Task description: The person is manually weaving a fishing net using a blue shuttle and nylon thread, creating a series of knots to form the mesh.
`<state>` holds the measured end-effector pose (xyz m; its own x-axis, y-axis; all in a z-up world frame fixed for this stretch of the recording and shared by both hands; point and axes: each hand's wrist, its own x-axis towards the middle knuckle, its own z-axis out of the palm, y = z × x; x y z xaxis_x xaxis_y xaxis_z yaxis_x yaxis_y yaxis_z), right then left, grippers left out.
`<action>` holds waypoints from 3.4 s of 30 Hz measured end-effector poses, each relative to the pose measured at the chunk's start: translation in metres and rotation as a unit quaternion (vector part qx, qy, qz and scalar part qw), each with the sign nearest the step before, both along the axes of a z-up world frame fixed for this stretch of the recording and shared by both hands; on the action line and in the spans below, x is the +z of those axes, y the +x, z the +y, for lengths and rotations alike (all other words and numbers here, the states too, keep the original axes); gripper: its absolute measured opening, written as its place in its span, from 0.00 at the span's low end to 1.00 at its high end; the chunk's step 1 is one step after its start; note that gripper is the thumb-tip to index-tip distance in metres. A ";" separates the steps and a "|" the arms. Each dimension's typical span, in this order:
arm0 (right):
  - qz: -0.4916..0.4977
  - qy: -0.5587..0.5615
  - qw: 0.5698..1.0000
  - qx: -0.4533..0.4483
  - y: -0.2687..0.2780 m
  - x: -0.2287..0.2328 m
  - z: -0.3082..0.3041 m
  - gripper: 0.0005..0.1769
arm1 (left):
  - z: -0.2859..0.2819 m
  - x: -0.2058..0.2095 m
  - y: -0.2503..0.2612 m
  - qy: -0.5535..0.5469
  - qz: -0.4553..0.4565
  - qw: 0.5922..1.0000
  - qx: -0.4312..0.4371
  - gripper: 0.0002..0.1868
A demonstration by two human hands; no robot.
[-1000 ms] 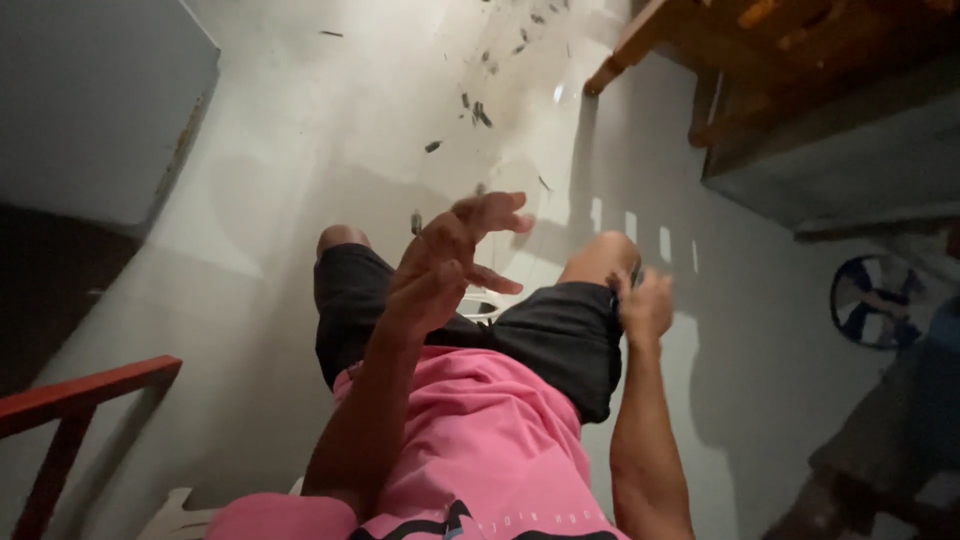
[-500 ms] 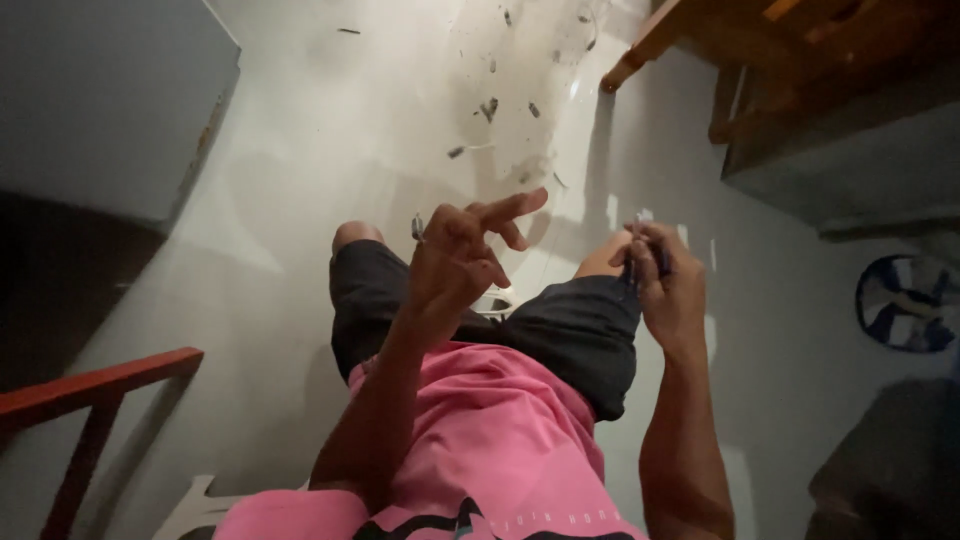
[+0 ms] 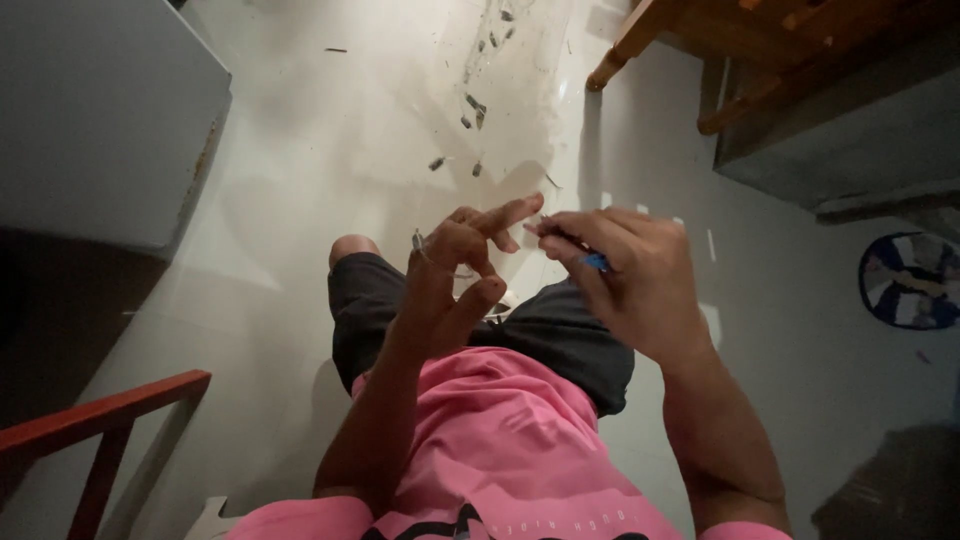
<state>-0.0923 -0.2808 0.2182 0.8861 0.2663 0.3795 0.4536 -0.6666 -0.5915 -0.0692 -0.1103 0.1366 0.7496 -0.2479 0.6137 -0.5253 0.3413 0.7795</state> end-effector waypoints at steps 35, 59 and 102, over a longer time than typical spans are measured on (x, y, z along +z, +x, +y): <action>0.075 0.016 0.997 0.031 0.000 -0.010 0.005 0.06 | 0.005 -0.007 -0.014 0.041 0.001 0.998 0.047 0.14; 0.124 0.115 0.984 0.051 -0.002 -0.011 0.010 0.03 | -0.004 0.005 -0.013 -0.007 -0.013 0.999 0.045 0.12; 0.096 -0.014 0.993 0.073 0.003 0.009 0.011 0.08 | -0.003 -0.016 -0.020 -0.114 0.137 0.980 -0.085 0.14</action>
